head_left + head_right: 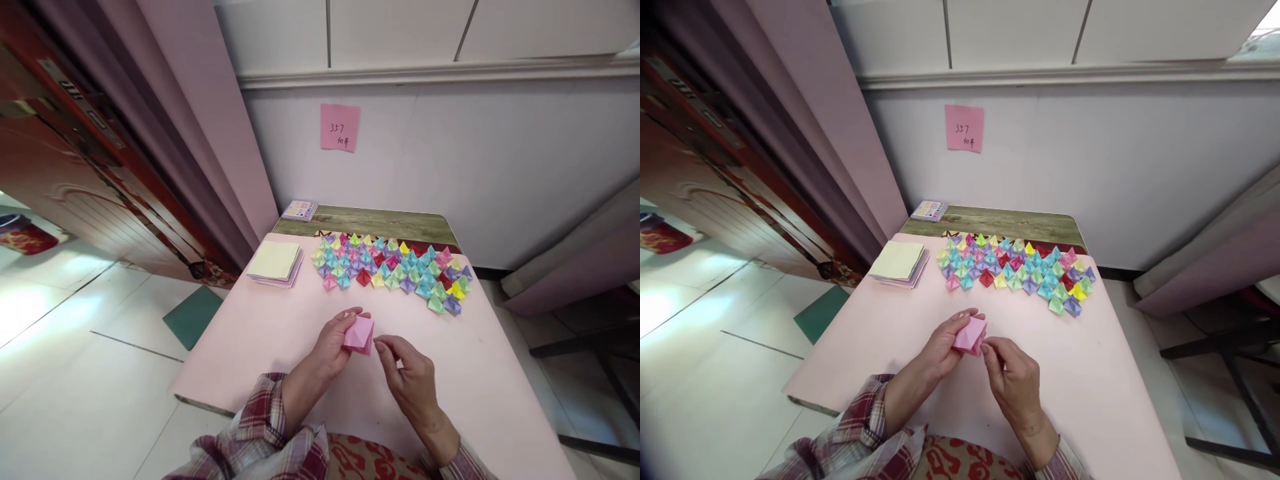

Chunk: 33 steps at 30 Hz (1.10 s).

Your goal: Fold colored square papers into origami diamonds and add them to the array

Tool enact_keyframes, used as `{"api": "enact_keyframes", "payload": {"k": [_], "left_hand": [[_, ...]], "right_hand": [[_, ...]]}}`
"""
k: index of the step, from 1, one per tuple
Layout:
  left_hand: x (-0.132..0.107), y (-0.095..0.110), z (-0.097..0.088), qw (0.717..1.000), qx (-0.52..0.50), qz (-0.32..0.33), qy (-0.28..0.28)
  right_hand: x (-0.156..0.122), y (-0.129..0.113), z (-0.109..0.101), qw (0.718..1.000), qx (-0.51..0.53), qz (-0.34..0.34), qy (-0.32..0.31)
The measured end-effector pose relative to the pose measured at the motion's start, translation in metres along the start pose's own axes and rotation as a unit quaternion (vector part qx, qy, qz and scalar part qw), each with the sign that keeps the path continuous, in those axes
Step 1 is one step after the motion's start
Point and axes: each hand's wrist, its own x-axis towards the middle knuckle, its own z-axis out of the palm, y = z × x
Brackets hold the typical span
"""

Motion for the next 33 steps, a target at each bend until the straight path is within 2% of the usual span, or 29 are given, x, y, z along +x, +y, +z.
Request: {"api": "enact_keyframes", "payload": {"k": [3, 4, 6, 8, 10, 14, 18, 20, 24, 29, 33], "left_hand": [[-0.003, 0.006, 0.002, 0.997, 0.071, 0.042, -0.013], [-0.005, 0.007, 0.004, 0.994, 0.093, 0.05, -0.018], [-0.006, 0.01, 0.008, 0.989, 0.13, 0.053, -0.035], [-0.006, 0.01, 0.011, 0.986, 0.152, 0.043, -0.057], [-0.004, 0.008, 0.011, 0.984, 0.157, 0.035, -0.07], [0.007, 0.004, 0.002, 0.979, 0.179, 0.085, -0.038], [0.015, 0.002, -0.009, 0.967, 0.22, 0.107, -0.075], [0.017, 0.002, -0.01, 0.962, 0.238, 0.111, -0.08], [0.019, 0.006, -0.007, 0.97, 0.224, 0.088, -0.041], [0.016, 0.014, -0.005, 0.983, 0.167, 0.029, -0.068], [0.009, 0.016, -0.004, 0.981, 0.155, 0.016, -0.113]], "right_hand": [[0.007, 0.005, 0.0, 0.981, 0.091, 0.167, 0.029], [0.01, 0.007, 0.001, 0.965, 0.138, 0.221, 0.016], [0.016, 0.009, 0.004, 0.924, 0.237, 0.295, -0.051], [0.02, 0.011, 0.009, 0.891, 0.305, 0.321, -0.103], [0.022, 0.013, 0.015, 0.874, 0.347, 0.327, -0.099], [0.024, 0.024, 0.024, 0.853, 0.378, 0.359, -0.02], [0.029, 0.033, 0.028, 0.85, 0.379, 0.364, 0.019], [0.031, 0.034, 0.027, 0.861, 0.374, 0.344, 0.014], [0.033, 0.033, 0.02, 0.88, 0.374, 0.291, -0.034], [0.035, 0.036, 0.006, 0.857, 0.425, 0.276, -0.097], [0.033, 0.036, 0.0, 0.856, 0.433, 0.255, -0.122]]}}
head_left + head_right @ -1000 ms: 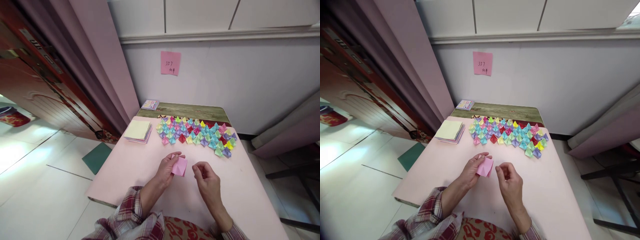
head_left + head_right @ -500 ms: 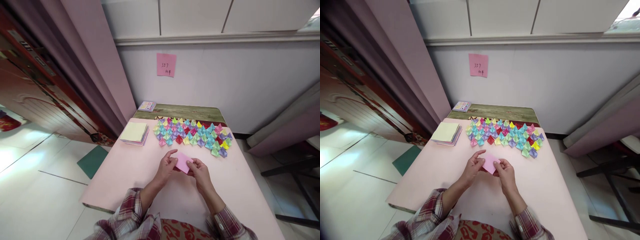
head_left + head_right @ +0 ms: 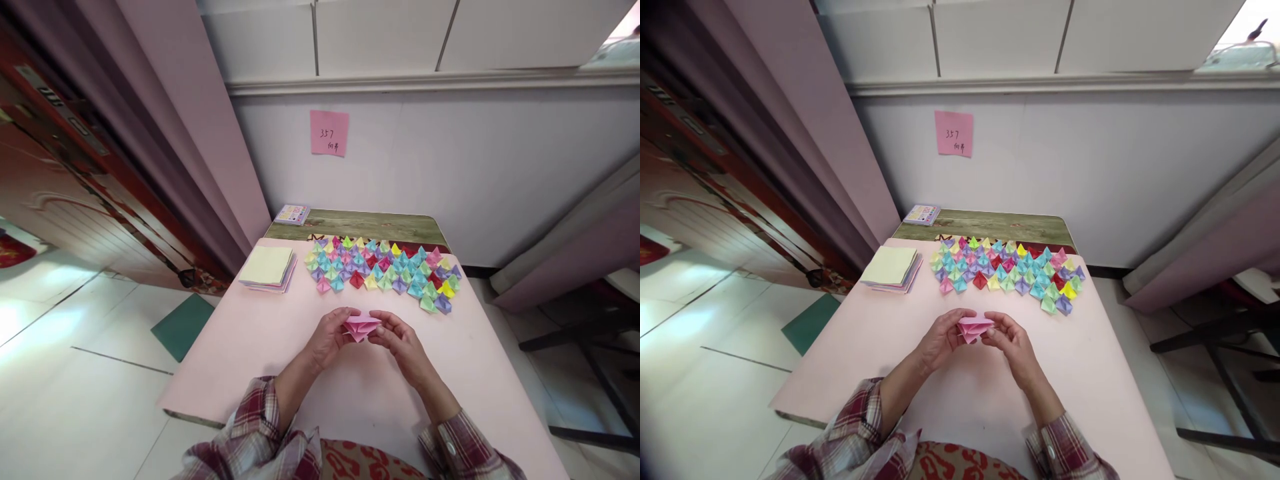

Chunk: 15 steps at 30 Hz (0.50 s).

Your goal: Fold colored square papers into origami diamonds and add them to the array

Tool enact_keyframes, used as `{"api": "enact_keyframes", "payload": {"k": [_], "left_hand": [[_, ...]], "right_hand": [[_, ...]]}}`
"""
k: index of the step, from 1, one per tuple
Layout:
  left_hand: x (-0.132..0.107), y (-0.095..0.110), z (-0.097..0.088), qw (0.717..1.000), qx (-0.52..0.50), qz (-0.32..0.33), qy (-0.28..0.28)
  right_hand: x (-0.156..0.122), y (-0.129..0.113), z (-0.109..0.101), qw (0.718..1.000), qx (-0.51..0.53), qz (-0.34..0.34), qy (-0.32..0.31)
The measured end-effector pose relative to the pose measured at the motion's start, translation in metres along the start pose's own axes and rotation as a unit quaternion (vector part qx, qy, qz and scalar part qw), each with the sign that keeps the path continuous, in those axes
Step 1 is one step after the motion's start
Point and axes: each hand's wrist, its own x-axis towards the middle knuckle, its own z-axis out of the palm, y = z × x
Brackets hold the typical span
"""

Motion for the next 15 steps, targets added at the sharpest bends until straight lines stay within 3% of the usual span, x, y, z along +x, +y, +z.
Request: {"api": "enact_keyframes", "payload": {"k": [10, 15], "left_hand": [[-0.0057, 0.0029, -0.0017, 0.998, 0.028, -0.004, -0.057], [-0.0053, 0.0014, -0.0018, 0.996, 0.063, 0.001, -0.058]], "right_hand": [[-0.0034, -0.0047, 0.0042, 1.0, -0.002, 0.008, -0.003], [-0.0043, -0.0067, 0.0064, 1.0, -0.004, 0.014, -0.002]]}}
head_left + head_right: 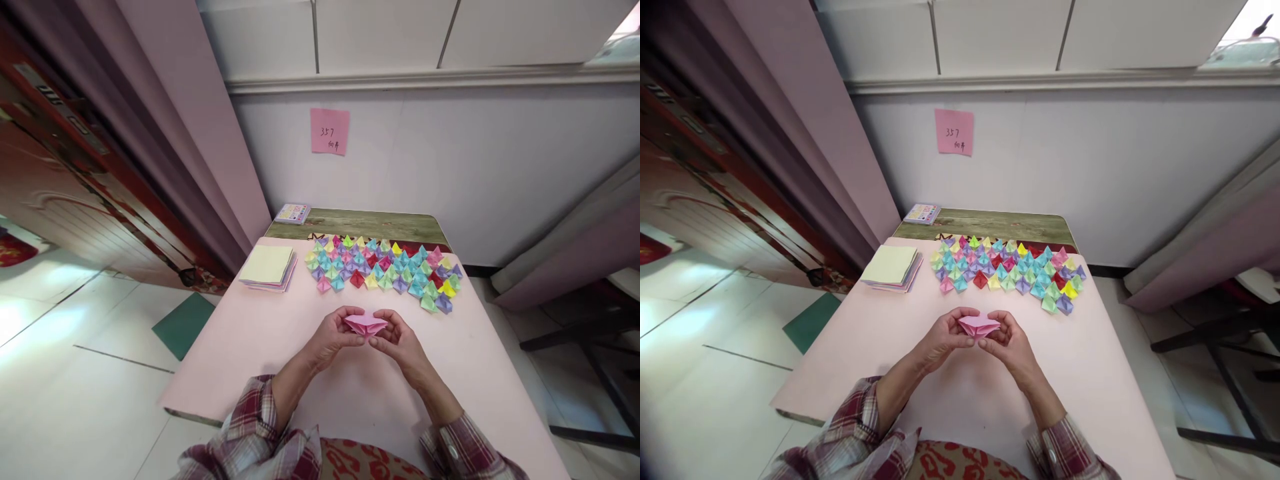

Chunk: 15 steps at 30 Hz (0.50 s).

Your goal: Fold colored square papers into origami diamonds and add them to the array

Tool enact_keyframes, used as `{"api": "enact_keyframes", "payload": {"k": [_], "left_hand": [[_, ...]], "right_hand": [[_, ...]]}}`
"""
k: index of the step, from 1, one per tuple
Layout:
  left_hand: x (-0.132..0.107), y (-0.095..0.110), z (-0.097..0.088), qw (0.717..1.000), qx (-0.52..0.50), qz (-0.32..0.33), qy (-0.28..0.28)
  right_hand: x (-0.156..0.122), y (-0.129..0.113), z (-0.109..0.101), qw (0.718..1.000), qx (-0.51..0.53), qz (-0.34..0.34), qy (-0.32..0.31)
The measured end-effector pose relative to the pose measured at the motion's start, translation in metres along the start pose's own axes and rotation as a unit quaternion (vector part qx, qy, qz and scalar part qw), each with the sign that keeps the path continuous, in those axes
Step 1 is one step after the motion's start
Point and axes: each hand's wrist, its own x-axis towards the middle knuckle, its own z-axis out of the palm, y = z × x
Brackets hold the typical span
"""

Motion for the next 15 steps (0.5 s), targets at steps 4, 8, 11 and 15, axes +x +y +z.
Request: {"api": "enact_keyframes", "payload": {"k": [4, 8, 11, 15], "left_hand": [[0.001, -0.001, 0.004, 0.999, 0.019, 0.024, 0.016], [0.002, -0.001, 0.007, 0.997, 0.047, 0.048, 0.025], [0.002, -0.001, 0.007, 0.995, 0.061, 0.073, 0.027], [0.002, -0.003, 0.007, 0.989, 0.091, 0.107, 0.048]], "right_hand": [[0.0, 0.0, 0.002, 1.0, -0.001, -0.011, 0.005], [0.001, 0.003, 0.004, 0.999, -0.016, -0.036, 0.037], [0.002, 0.006, 0.005, 0.996, -0.024, -0.056, 0.058], [0.003, 0.011, 0.005, 0.995, -0.021, -0.077, 0.063]]}}
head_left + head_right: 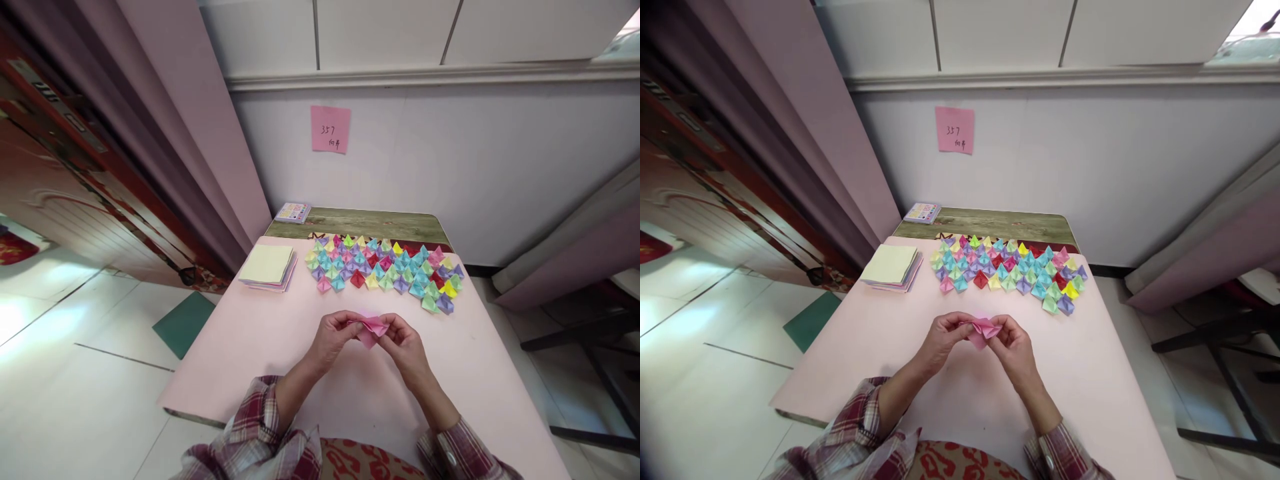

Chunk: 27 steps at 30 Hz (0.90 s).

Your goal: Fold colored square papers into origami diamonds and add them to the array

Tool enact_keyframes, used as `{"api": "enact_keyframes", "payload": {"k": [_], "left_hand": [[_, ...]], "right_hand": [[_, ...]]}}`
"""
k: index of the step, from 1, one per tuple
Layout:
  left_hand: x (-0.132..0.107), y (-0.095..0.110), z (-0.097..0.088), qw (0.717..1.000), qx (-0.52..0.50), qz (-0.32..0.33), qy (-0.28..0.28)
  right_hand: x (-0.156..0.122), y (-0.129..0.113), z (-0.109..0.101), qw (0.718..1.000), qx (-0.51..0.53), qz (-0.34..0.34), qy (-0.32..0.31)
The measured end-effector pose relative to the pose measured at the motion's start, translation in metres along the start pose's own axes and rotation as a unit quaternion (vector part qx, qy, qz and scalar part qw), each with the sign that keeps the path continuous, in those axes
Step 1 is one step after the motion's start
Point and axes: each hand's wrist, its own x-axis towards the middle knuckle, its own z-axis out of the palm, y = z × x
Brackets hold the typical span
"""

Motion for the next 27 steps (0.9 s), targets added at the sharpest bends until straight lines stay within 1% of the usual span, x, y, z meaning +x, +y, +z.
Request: {"api": "enact_keyframes", "payload": {"k": [6, 13, 19, 21, 24, 27], "left_hand": [[-0.002, -0.004, 0.0, 0.999, 0.015, 0.033, 0.039], [-0.004, 0.003, 0.003, 0.999, -0.007, 0.032, 0.004], [-0.003, 0.001, 0.002, 0.998, 0.001, 0.046, 0.034], [-0.003, 0.0, 0.002, 0.998, 0.003, 0.049, 0.035], [-0.005, -0.002, 0.003, 0.999, -0.009, 0.04, 0.026], [-0.005, -0.002, 0.003, 0.999, -0.019, 0.039, 0.026]], "right_hand": [[0.0, 0.004, -0.003, 0.999, 0.0, -0.032, 0.028], [-0.001, 0.001, -0.004, 0.998, 0.003, -0.049, 0.029], [-0.004, 0.004, -0.005, 0.999, 0.016, -0.046, 0.001], [-0.005, 0.004, -0.005, 0.999, 0.017, -0.045, -0.005], [-0.007, -0.001, -0.004, 0.998, 0.019, -0.053, -0.016], [-0.01, -0.011, -0.001, 0.997, 0.024, -0.052, -0.056]]}}
